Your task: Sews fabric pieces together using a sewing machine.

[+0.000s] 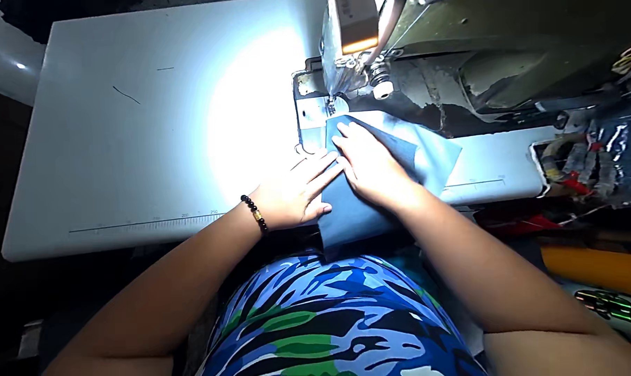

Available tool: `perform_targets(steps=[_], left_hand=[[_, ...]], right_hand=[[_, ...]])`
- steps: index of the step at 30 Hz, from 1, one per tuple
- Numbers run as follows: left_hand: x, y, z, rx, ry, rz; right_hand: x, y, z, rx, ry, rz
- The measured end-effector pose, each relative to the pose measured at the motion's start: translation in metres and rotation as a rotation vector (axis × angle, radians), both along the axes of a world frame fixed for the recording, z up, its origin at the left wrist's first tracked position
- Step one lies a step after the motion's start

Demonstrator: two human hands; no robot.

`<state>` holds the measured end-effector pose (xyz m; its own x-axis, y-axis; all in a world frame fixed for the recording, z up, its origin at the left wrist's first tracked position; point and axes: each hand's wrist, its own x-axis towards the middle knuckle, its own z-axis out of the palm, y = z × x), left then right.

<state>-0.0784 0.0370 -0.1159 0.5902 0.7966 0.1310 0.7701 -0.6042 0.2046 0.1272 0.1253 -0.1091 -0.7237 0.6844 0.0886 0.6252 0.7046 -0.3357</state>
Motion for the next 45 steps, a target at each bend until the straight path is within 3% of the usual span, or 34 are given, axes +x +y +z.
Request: perform_targets(steps=[6, 17, 45], left_hand=[[0.029, 0.01, -0.001, -0.012, 0.012, 0.143], [0.035, 0.014, 0.001, -0.029, -0.008, 0.203], [0.025, 0.04, 0.011, -0.141, 0.045, 0.174]], right_hand=[[0.017, 0.041, 0.005, 0.064, 0.0, 0.179], [0.017, 0.056, 0.004, 0.059, 0.0, 0.224], [0.01, 0.099, 0.002, 0.116, 0.044, 0.333]])
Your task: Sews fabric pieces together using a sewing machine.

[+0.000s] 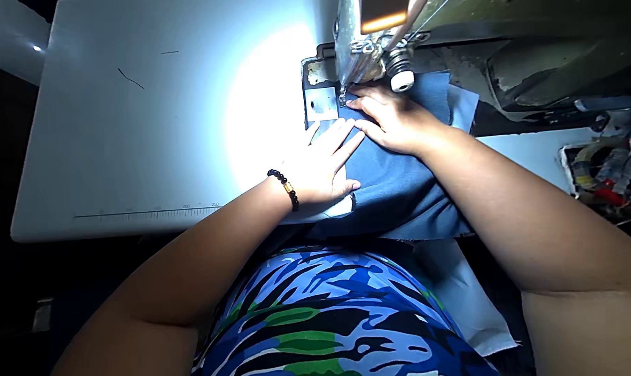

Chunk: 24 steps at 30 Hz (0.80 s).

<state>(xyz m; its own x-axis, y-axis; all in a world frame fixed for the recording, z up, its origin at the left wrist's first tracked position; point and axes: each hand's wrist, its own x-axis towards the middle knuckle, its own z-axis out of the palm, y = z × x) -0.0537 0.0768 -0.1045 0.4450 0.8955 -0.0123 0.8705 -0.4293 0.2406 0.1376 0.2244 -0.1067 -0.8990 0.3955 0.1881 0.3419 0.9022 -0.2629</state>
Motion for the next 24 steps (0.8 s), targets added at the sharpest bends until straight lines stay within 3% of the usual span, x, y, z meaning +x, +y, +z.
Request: perform_targets(steps=[4, 6, 9, 10, 12, 15, 19, 24], left_hand=[[0.0, 0.0, -0.001, 0.031, -0.001, -0.018], [0.0, 0.0, -0.002, 0.066, -0.014, -0.022], [0.0, -0.001, -0.002, 0.091, -0.028, -0.028], [0.0, -0.001, -0.003, 0.1, -0.042, -0.034], [0.0, -0.001, -0.002, 0.07, -0.042, -0.041], [0.002, 0.0, -0.002, 0.041, 0.008, -0.019], [0.015, 0.0, 0.005, -0.041, 0.054, 0.049], [0.026, 0.001, 0.011, -0.11, 0.098, 0.101]], right_hand=[[0.008, -0.038, 0.04, -0.113, -0.059, -0.192], [0.015, -0.072, 0.053, -0.334, 0.152, -0.289], [0.011, -0.127, 0.054, -0.912, 0.602, -0.446], [0.007, -0.142, 0.048, -0.973, 0.708, -0.48], [0.002, -0.152, 0.022, -0.843, 0.759, -0.514], [0.018, -0.127, -0.005, -0.457, 0.594, -0.583], [0.051, -0.079, 0.003, -0.353, 0.366, -0.51], [0.084, -0.015, 0.012, 0.03, 0.008, -0.322]])
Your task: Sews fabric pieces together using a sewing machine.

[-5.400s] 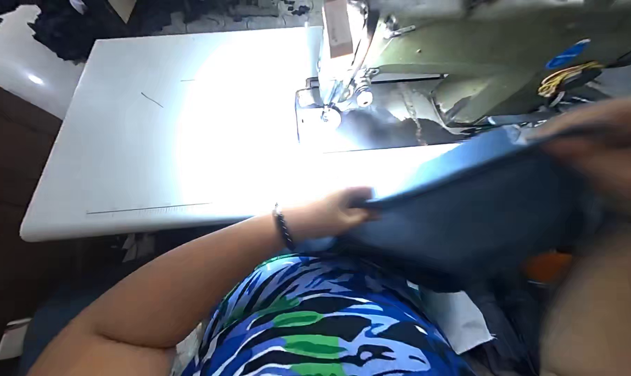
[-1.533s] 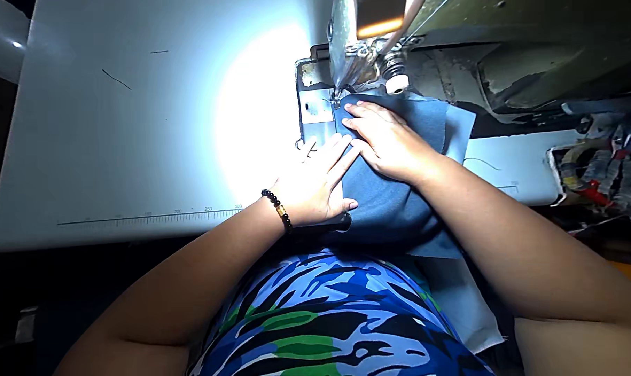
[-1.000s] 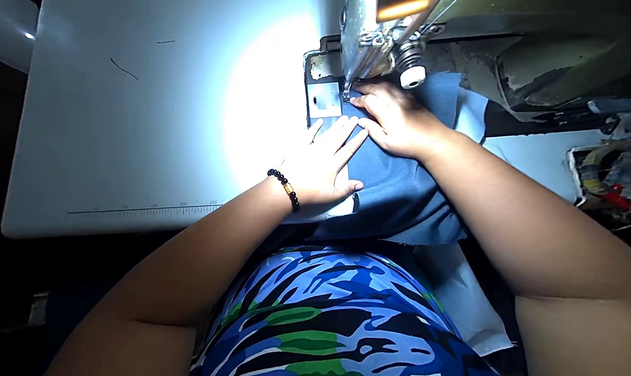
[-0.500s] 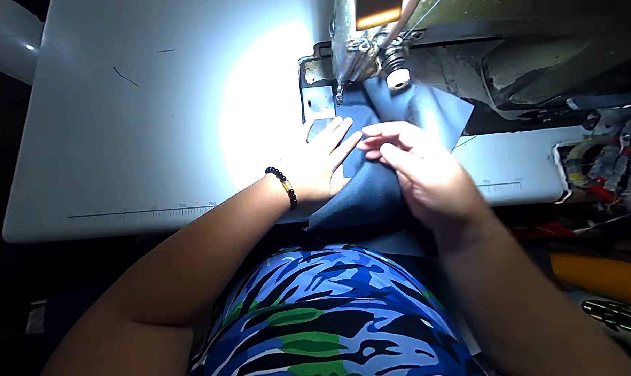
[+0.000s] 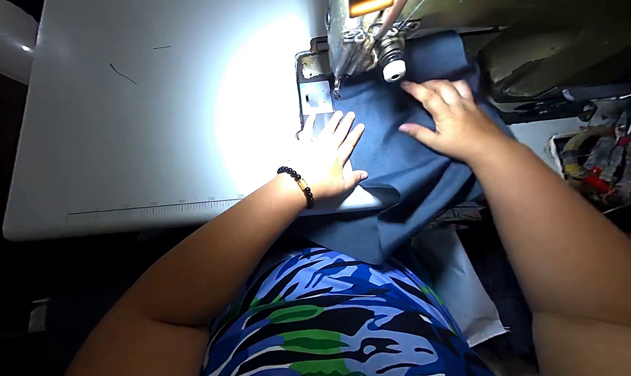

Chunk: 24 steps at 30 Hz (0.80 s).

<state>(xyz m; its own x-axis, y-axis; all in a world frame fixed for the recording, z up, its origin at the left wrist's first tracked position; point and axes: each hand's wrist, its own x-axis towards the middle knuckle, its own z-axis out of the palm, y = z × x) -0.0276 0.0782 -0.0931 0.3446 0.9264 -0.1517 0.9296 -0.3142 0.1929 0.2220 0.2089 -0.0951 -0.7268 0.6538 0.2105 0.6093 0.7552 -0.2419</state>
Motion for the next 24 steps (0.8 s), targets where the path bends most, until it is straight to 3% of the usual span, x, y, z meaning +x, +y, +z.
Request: perform_targets(steps=[4, 7, 10, 13, 16, 19, 24], left_hand=[[-0.005, -0.001, 0.0, 0.021, -0.03, -0.024], [-0.015, -0.003, -0.006, 0.049, -0.093, -0.075], [-0.019, -0.001, -0.007, 0.054, -0.124, -0.1], [-0.018, -0.001, -0.007, 0.041, -0.135, -0.096], [-0.018, -0.003, -0.007, 0.039, -0.12, -0.091], [-0.018, -0.001, -0.006, 0.022, -0.119, -0.078], [-0.024, 0.009, -0.012, 0.065, -0.137, -0.084]], right_hand=[[-0.003, -0.007, 0.042, -0.128, -0.182, -0.192], [-0.033, -0.062, 0.058, -0.11, 0.235, -0.135], [-0.07, -0.098, 0.021, -0.39, 0.632, -0.054], [-0.064, -0.093, -0.022, -0.286, 0.503, 0.01], [-0.053, -0.09, -0.021, -0.165, 0.333, 0.147], [-0.052, -0.087, -0.021, -0.083, 0.319, 0.222], [-0.057, -0.078, -0.022, -0.106, 0.297, 0.245]])
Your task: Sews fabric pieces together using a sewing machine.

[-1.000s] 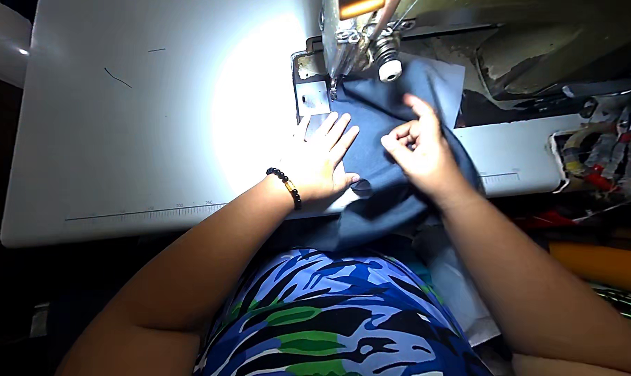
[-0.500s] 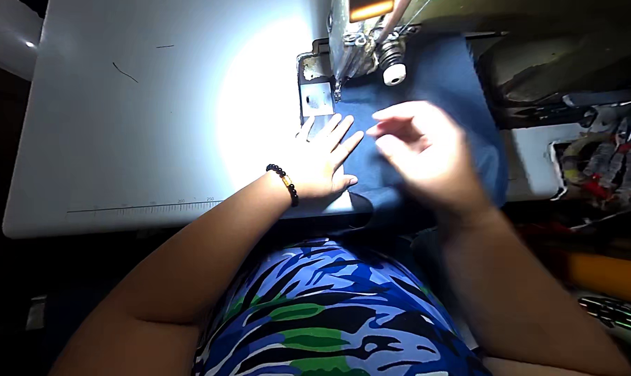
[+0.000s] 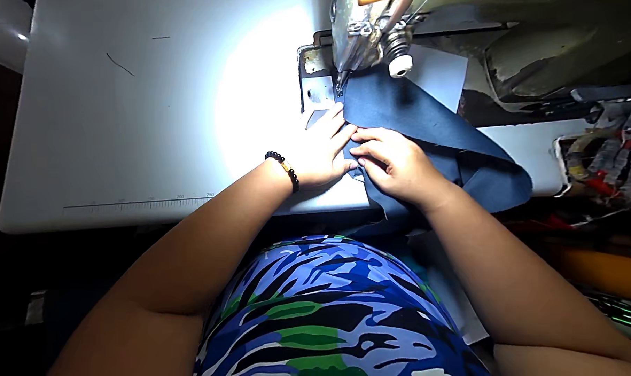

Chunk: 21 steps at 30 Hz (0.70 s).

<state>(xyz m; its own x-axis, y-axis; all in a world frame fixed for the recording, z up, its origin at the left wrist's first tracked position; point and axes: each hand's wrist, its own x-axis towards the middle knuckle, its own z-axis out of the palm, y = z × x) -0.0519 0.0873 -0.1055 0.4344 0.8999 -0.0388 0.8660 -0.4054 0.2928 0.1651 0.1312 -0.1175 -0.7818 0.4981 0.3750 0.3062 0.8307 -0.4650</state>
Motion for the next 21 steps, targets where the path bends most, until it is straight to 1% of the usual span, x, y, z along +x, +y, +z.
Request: perform_targets(steps=[2, 4, 6, 8, 9, 10, 11, 13, 14, 16, 18, 21], left_hand=[[0.0, 0.002, 0.003, -0.02, -0.003, 0.004], [0.001, 0.003, 0.007, -0.043, 0.0, 0.008], [0.001, 0.002, 0.01, -0.076, 0.007, 0.01], [0.002, 0.001, 0.009, -0.076, -0.011, 0.014], [0.002, 0.001, 0.009, -0.076, -0.011, 0.013], [0.002, 0.001, 0.01, -0.078, -0.005, 0.011], [0.001, 0.002, 0.01, -0.076, 0.002, 0.009], [0.001, 0.001, 0.01, -0.074, 0.012, 0.01], [0.001, 0.001, 0.009, -0.07, 0.012, 0.01], [0.001, 0.001, 0.008, -0.056, 0.016, 0.004], [0.0, 0.001, 0.007, -0.041, 0.006, 0.004], [0.001, 0.001, 0.011, -0.065, 0.035, 0.01]], right_hand=[[-0.002, 0.008, 0.003, -0.087, 0.025, 0.002], [-0.001, 0.018, 0.016, -0.286, 0.043, -0.079], [0.005, 0.033, 0.027, -0.462, 0.16, -0.318], [0.011, 0.052, 0.033, -0.623, 0.41, -0.549], [0.013, 0.057, 0.034, -0.674, 0.502, -0.609], [0.012, 0.058, 0.036, -0.67, 0.528, -0.623], [0.009, 0.052, 0.038, -0.629, 0.506, -0.603], [-0.002, 0.028, 0.045, -0.553, 0.473, -0.518], [-0.01, 0.017, 0.046, -0.56, 0.49, -0.455], [-0.024, 0.005, 0.04, -0.649, 0.507, -0.363], [-0.027, 0.005, 0.025, -0.629, 0.425, -0.362], [-0.018, 0.01, 0.016, -0.471, 0.237, -0.329]])
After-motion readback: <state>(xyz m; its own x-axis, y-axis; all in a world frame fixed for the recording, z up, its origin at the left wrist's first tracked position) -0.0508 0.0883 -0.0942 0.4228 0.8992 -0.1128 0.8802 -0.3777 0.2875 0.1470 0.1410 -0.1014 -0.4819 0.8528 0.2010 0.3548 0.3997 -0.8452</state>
